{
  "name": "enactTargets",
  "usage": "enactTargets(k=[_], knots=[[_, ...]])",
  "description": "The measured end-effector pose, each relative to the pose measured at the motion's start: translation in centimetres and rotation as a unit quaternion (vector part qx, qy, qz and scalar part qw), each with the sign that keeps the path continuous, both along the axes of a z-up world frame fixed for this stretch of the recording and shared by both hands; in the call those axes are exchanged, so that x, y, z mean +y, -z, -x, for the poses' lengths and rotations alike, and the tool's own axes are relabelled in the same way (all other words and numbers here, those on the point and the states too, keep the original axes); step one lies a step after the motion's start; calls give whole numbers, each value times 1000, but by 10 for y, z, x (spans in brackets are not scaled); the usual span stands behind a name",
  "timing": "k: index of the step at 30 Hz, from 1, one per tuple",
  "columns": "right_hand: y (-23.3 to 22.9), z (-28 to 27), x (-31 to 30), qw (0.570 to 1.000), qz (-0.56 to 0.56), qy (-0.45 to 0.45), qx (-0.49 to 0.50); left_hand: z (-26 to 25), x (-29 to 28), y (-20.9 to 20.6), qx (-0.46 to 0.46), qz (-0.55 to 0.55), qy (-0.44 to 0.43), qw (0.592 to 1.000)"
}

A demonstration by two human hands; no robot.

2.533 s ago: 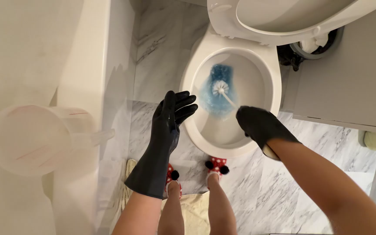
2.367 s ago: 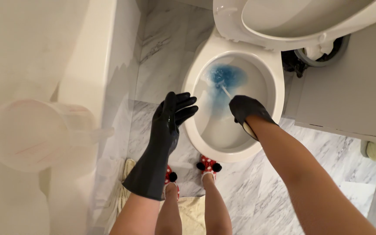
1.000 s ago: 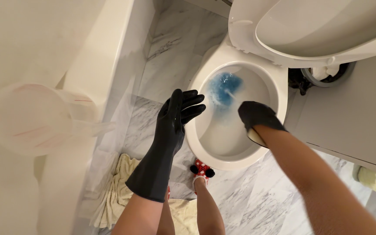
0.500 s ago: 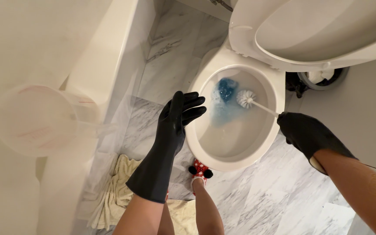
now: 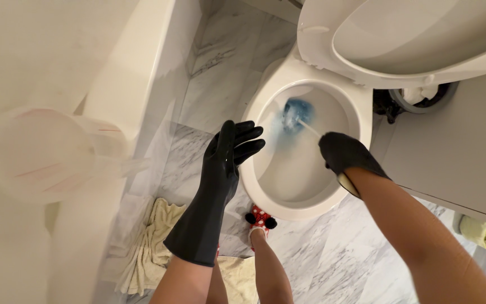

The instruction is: The person scrubs the inside of a toilet bowl with a brush and blue cleaner, then rinses the brush and flushes the toilet. They wipe the toilet seat, lid, and tank with a green cloth and spray cleaner.

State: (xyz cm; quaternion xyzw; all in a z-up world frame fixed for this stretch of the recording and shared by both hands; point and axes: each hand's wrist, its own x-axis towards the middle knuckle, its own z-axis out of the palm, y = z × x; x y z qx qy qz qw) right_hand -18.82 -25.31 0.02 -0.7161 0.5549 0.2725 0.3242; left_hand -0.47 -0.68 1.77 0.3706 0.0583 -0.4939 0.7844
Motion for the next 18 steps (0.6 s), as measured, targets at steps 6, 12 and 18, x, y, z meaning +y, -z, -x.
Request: enactTargets(k=[6, 12, 18], knots=[[-108, 30, -9, 995, 79, 23, 48, -2, -5, -15, 20, 3, -1, 1000], [-37, 31, -35, 996, 39, 76, -25, -1, -13, -7, 7, 22, -15, 1000], [96, -29, -55, 879, 40, -430, 201, -4, -8, 2, 8, 7, -8, 1000]])
